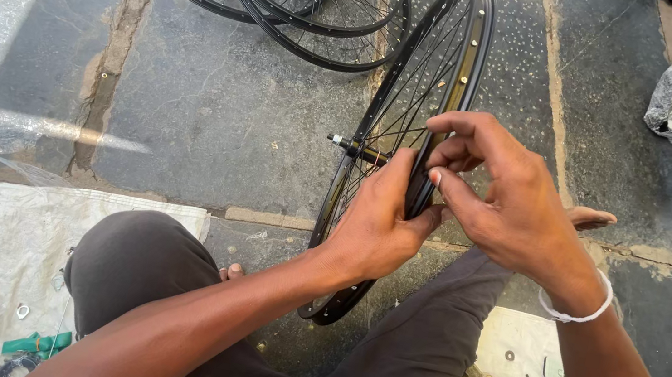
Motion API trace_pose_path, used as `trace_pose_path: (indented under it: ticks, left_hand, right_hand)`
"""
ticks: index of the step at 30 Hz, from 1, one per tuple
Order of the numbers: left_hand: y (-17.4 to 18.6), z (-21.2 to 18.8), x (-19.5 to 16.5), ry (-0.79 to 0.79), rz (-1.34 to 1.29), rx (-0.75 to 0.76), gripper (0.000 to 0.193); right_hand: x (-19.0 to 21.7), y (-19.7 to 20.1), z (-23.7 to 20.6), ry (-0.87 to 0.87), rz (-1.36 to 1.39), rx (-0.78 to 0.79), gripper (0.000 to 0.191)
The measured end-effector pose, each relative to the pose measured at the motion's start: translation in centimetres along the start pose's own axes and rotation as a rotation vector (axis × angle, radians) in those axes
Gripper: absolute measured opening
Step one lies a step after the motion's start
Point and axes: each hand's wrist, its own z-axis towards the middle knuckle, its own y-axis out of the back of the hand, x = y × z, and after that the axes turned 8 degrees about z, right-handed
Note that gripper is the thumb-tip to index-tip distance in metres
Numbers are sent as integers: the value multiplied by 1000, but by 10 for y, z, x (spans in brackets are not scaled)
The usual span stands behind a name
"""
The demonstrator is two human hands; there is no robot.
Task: The person threads spokes through a bicycle rim and attaches them to the hub by hand while sitting on the floor.
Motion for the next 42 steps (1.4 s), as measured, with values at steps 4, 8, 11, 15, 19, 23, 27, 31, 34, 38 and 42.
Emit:
trace_pose_path:
  ticks: [4, 8, 11, 15, 19, 23, 27, 31, 34, 38, 42]
  left_hand:
    - [2, 1, 3, -33, 34, -29, 35]
    - [2, 0, 3, -73, -12, -49, 33]
    - [4, 1, 0, -29, -30, -46, 31]
    - [9, 4, -4, 200, 85, 41, 37]
    - [12, 3, -5, -122, 243, -200, 41]
    - [8, -1, -8, -216, 431, -341, 70]
    - [9, -1, -10, -248, 447, -364, 78]
    - [13, 1, -8, -227, 465, -346, 82]
    - [13, 2, -5, -226, 466, -345, 81]
    - [12, 5, -3, -229, 445, -333, 83]
    - [12, 5, -3, -224, 427, -321, 81]
  right_hand:
    - [7, -2, 8, -4, -54, 10, 39]
    - [8, -6, 11, -35, -106, 15, 39]
    - [-7, -9, 2, -49, -165, -37, 47]
    - [-54, -29, -21, -105, 342, -579, 23]
    - [-119, -81, -29, -147, 1048, -365, 56]
    - [-158, -114, -30, 59, 1532, -162, 73]
    - [-161, -120, -19, 97, 1675, -196, 62]
    - [-150, -121, -8, 78, 1711, -206, 58]
    - [-146, -123, -5, 158, 1732, -202, 60]
    - [-146, -123, -4, -46, 1829, -268, 48]
    - [-147, -123, -5, 77, 1727, -224, 46]
